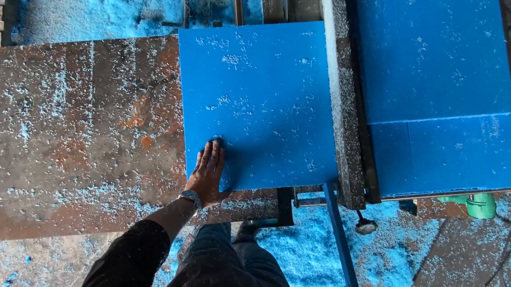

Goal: Cutting blue boards using a table saw and then stacking the finished pieces.

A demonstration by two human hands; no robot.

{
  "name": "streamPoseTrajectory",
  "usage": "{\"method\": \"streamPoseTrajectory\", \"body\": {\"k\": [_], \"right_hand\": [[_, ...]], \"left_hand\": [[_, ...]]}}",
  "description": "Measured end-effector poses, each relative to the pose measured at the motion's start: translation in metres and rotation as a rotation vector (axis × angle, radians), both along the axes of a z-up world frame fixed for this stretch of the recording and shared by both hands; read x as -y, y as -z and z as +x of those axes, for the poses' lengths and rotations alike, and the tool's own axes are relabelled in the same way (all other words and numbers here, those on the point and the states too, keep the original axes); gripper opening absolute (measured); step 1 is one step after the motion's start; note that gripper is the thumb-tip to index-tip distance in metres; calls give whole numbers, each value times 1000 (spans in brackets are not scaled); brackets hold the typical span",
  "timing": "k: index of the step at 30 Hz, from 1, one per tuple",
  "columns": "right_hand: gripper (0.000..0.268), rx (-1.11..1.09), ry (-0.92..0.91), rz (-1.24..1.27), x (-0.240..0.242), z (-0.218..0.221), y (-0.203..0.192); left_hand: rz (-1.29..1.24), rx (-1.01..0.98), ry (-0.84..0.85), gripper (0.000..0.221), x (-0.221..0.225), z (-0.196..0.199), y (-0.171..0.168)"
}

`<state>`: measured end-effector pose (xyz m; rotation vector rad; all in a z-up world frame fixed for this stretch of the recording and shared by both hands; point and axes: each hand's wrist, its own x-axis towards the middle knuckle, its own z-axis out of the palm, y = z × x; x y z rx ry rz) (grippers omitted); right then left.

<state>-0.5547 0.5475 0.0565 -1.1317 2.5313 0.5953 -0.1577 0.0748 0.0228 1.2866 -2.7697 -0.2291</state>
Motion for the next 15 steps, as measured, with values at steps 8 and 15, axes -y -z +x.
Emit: {"method": "streamPoseTrajectory", "body": {"k": [8,15], "right_hand": [[63,51,103,214,18,4,-11],[65,117,139,257,25,-3,-6]], "left_hand": [[16,31,2,129,-1,2,6],[4,28,-6,130,-2,1,10]]}}
